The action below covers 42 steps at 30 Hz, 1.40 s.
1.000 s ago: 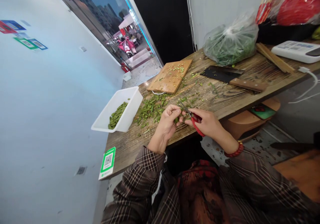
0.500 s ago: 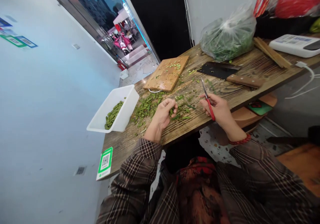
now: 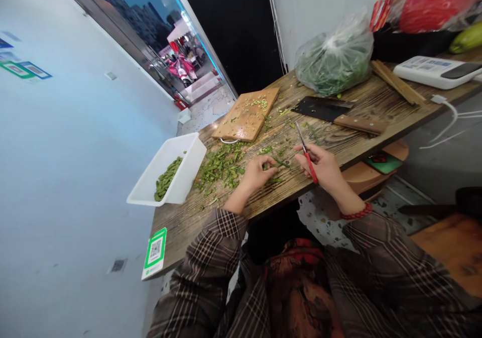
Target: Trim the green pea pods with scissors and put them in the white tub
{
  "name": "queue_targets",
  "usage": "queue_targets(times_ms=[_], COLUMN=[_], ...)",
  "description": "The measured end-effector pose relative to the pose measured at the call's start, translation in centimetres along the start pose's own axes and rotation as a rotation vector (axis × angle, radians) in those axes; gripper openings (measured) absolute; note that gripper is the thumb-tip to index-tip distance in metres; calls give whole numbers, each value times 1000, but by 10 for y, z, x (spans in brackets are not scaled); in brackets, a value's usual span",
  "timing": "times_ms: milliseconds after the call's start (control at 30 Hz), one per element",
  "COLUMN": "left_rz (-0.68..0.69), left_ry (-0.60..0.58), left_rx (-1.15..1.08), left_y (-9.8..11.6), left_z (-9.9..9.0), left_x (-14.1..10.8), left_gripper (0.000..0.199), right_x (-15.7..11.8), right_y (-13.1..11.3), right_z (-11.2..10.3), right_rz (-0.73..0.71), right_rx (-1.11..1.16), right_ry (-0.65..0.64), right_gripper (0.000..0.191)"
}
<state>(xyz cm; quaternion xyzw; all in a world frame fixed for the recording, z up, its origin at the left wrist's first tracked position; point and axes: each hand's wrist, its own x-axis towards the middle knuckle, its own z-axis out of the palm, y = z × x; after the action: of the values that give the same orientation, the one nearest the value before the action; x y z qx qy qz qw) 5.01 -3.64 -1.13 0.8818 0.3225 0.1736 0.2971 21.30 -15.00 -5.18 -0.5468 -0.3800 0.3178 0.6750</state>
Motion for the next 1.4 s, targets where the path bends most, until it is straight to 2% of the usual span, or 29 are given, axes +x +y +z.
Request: queue_targets(times_ms=[133, 267, 433, 533, 700, 967, 1200, 1400], left_rz=[-130, -227, -98, -70, -91, -234, -64, -67], left_ry=[152, 162, 189, 154, 118, 88, 93, 79], left_rx=[-412, -627, -454, -367, -472, -659, -480, -440], left_y=[10, 19, 22, 24, 23, 19, 20, 16], left_z=[-10, -15, -17, -20, -22, -19, -26, -27], left_x=[-7, -17, -23, -24, -29, -36, -37, -37], left_gripper=[18, 24, 17, 14, 19, 28, 16, 16], right_x=[-5, -15, -20, -19, -19, -20, -19, -20], right_y=[0, -5, -12, -13, -11, -8, -12, -10], right_z=[1, 7, 16, 17, 18, 22, 25, 24], right_rz=[-151, -297, -348, -363, -325, -266, -342, -342], right_rx=[-284, -564, -644, -668, -684, -614, -614, -652], right_ry=[-65, -196, -295, -319, -305, -286, -333, -342], right_gripper=[42, 42, 40, 38, 38, 40, 39, 34])
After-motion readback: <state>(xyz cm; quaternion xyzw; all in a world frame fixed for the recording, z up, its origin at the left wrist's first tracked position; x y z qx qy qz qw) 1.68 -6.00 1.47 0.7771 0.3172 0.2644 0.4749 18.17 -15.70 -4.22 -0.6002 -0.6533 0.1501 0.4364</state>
